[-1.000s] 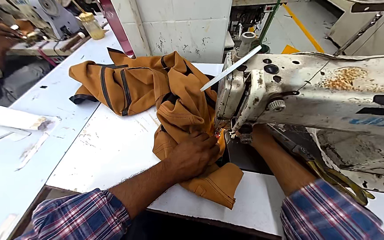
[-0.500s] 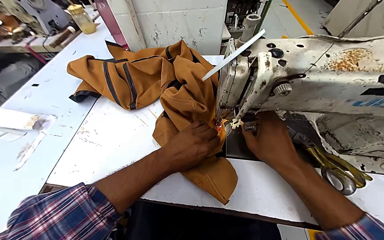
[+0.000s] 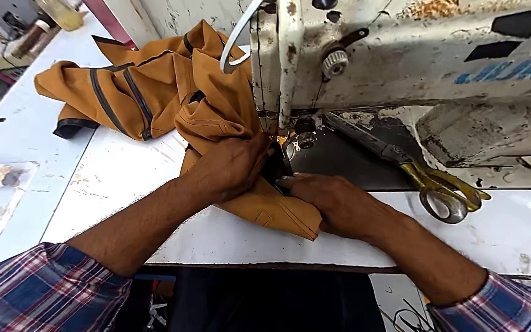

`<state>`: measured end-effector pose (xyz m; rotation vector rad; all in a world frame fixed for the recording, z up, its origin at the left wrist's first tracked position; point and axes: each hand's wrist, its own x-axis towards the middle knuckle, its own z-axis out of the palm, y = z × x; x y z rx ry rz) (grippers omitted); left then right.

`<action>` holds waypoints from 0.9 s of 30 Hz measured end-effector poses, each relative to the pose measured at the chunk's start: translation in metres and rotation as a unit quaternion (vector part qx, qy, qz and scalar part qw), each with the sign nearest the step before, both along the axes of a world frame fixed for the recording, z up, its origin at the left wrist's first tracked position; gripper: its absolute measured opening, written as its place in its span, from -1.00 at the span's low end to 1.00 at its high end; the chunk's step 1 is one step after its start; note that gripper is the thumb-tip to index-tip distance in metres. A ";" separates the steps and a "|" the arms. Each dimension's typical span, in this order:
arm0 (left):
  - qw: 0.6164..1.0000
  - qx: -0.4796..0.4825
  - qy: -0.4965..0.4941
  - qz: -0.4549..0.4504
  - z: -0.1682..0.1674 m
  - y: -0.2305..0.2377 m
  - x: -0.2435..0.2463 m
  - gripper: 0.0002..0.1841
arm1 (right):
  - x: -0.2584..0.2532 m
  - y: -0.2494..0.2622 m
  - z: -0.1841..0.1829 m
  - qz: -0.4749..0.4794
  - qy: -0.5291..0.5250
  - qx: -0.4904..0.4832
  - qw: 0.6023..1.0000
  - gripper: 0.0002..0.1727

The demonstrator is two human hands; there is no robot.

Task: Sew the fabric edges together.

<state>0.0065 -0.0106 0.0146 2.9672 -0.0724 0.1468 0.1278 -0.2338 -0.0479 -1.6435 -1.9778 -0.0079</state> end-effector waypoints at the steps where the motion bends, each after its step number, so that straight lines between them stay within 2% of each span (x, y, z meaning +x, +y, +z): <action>1: 1.000 0.000 0.003 0.008 0.001 -0.002 0.000 -0.60 | 0.000 -0.002 -0.003 0.007 0.006 -0.006 1.000 -0.68; 9: 1.000 -0.008 -0.017 -0.008 -0.001 -0.006 0.000 -0.60 | -0.007 -0.006 -0.012 0.000 -0.049 0.007 0.999 -0.65; 20: 1.000 0.008 -0.016 0.016 -0.001 -0.008 0.003 -0.59 | -0.008 -0.005 -0.011 -0.003 -0.029 0.026 0.999 -0.69; 24: 0.998 0.036 -0.034 -0.036 -0.013 -0.012 -0.006 -0.56 | -0.007 -0.005 -0.013 0.008 -0.029 0.024 0.999 -0.71; 27: 0.995 0.076 -0.045 -0.040 -0.027 -0.020 -0.017 -0.65 | -0.008 -0.005 -0.013 0.007 -0.038 0.026 0.999 -0.70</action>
